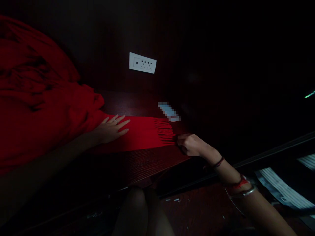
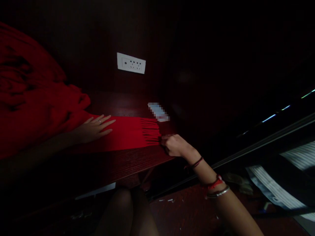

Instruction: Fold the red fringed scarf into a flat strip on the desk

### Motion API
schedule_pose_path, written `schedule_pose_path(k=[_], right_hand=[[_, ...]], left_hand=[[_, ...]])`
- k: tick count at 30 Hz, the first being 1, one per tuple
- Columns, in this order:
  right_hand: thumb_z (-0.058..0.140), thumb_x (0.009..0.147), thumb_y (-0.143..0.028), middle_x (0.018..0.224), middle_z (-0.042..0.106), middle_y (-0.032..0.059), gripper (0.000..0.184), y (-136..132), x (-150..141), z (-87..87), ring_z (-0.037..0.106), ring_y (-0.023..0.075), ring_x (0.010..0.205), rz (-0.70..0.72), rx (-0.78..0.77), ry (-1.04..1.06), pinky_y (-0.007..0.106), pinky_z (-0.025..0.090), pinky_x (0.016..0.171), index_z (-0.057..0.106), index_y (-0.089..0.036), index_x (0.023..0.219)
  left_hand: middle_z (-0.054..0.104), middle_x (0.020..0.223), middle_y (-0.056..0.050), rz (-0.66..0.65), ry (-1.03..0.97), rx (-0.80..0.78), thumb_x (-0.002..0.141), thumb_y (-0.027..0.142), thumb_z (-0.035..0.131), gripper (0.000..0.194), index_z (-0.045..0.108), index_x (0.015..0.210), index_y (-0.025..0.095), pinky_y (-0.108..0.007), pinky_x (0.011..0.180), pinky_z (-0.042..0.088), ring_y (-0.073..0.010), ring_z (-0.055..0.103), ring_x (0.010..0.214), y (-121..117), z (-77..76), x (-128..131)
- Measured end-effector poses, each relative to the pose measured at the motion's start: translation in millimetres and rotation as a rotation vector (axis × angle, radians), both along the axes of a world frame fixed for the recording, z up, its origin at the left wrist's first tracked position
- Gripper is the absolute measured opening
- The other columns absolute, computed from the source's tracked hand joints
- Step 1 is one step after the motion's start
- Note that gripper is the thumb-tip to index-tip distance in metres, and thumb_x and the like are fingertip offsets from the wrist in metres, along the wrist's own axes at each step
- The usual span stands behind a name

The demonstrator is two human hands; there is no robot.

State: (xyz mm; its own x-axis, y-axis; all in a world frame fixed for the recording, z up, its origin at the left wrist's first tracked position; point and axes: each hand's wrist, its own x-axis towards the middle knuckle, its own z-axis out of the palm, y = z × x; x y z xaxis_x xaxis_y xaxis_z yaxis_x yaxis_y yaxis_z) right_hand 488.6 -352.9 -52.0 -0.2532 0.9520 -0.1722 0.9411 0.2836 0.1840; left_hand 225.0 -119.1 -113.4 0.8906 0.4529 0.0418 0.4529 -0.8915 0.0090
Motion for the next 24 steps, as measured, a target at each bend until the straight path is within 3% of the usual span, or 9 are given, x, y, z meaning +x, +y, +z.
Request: schedule_pose_path(k=[4,7,12,14,17,20,24], right_hand=[[0.042,0.07,-0.012,0.077,0.054,0.0069,0.014,-3.0,-0.7,11.5,0.047,0.0151,0.072,-0.041,0.094,-0.001,0.027,0.036,0.07,0.055,-0.014,0.071],[0.041,0.07,-0.01,0.08,0.053,0.0056,0.016,9.8,-21.3,13.4,0.045,0.0148,0.077,0.036,0.178,0.144,0.028,0.034,0.076,0.054,-0.015,0.079],[0.04,0.068,-0.006,0.078,0.054,0.003,0.021,27.6,-32.6,0.5,0.047,0.0134,0.076,0.134,0.045,0.174,0.025,0.035,0.071,0.053,-0.018,0.079],[0.041,0.068,-0.006,0.08,0.056,0.0039,0.02,21.5,-20.9,-1.1,0.049,0.0138,0.077,0.078,0.018,0.1,0.025,0.035,0.07,0.054,-0.018,0.078],[0.042,0.069,-0.007,0.08,0.059,0.0069,0.019,4.0,-2.6,6.1,0.053,0.0148,0.072,-0.119,-0.036,-0.061,0.025,0.036,0.063,0.056,-0.016,0.077],[0.041,0.072,-0.009,0.081,0.059,0.0094,0.018,-0.6,-4.8,19.1,0.054,0.0156,0.069,-0.215,0.0,-0.139,0.026,0.038,0.06,0.057,-0.014,0.078],[0.042,0.075,-0.013,0.095,0.055,0.007,0.022,34.8,-36.0,20.7,0.049,0.0163,0.09,0.039,0.185,0.096,0.027,0.038,0.078,0.054,-0.016,0.093]], left_hand=[[0.021,0.136,-0.006,0.028,0.01,-0.018,0.085,0.04,0.021,0.044,0.031,0.126,0.025,-0.054,0.092,0.015,-0.0321,0.012,0.123,-3.1,3.7,1.5],[0.024,0.135,-0.004,0.013,0.021,-0.018,0.086,0.039,0.021,0.043,0.031,0.126,0.027,-0.053,0.093,0.015,-0.0311,0.012,0.124,-4.4,5.8,1.4],[0.024,0.135,-0.005,0.049,-0.004,-0.024,0.085,0.043,0.02,0.046,0.029,0.127,0.027,-0.052,0.093,0.016,-0.0307,0.014,0.123,-4.1,5.4,0.4],[0.025,0.135,-0.004,0.02,-0.005,-0.025,0.085,0.042,0.019,0.044,0.032,0.125,0.028,-0.053,0.093,0.015,-0.0306,0.013,0.123,-4.2,5.8,0.0],[0.026,0.134,-0.003,0.006,-0.018,-0.018,0.085,0.041,0.02,0.043,0.033,0.124,0.029,-0.054,0.092,0.015,-0.0308,0.013,0.123,-4.6,6.1,0.1],[0.025,0.135,-0.006,0.042,-0.023,-0.01,0.085,0.043,0.022,0.046,0.03,0.126,0.026,-0.053,0.092,0.017,-0.0317,0.015,0.123,-6.4,6.7,1.6],[0.025,0.135,-0.007,0.051,0.001,-0.014,0.085,0.041,0.021,0.046,0.029,0.127,0.025,-0.053,0.092,0.017,-0.0311,0.016,0.123,-10.5,9.0,3.4]])
